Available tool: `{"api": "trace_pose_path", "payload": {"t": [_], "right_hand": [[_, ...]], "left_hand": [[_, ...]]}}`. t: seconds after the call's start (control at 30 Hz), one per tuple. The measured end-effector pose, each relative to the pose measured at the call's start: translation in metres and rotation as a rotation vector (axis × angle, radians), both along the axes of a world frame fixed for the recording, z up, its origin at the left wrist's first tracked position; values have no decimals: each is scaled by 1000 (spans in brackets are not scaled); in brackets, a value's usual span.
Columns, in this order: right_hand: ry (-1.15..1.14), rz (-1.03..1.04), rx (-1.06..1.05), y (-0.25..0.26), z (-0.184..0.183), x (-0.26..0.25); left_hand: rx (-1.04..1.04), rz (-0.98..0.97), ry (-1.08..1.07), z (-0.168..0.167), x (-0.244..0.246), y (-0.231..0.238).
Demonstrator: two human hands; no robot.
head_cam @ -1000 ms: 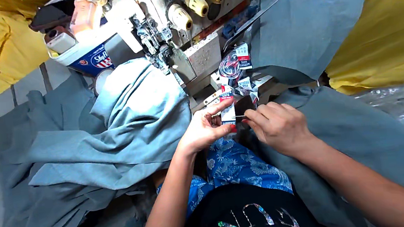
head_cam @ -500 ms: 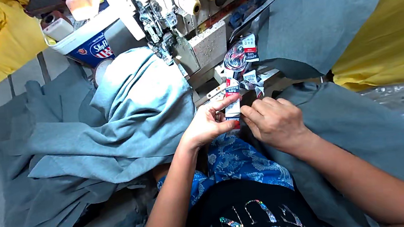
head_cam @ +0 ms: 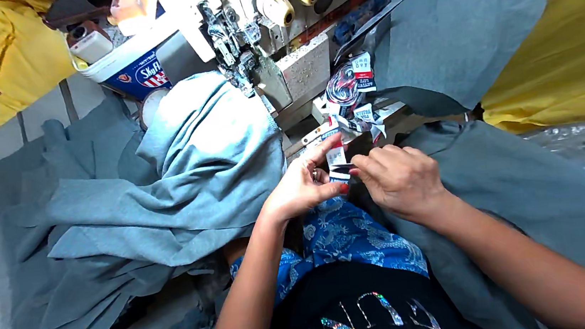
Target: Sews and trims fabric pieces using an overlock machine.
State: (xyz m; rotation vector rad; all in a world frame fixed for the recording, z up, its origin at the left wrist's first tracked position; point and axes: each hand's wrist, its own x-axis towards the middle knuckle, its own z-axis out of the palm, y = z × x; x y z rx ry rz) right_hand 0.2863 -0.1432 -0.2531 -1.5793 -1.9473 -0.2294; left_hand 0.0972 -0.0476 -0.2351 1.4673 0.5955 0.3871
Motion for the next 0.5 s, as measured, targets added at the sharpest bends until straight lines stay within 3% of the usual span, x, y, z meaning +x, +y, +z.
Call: {"api": "trace_pose_path", "payload": {"t": [0.07, 0.13, 0.23, 0.27, 0.33, 0.4, 0.5], "right_hand": [[343, -10, -56, -3, 0, -1], [850, 67, -200, -7, -2, -8], [1314, 183, -583, -13, 0, -36], [1382, 219, -698, -13, -1, -48], [1440, 322, -727, -12, -5, -68], [1281, 376, -595, -12, -8, -76], [952, 298, -467, -19, -6, -69]], "left_hand": [[299, 30, 199, 13, -9, -11], [661, 137, 296, 19, -23, -29], [973, 315, 133, 19, -46, -45], [972, 344, 67, 19, -52, -47], [820, 342, 3, 20, -64, -48], [543, 254, 25, 27, -78, -46], [124, 122, 141, 39, -91, -42]]}}
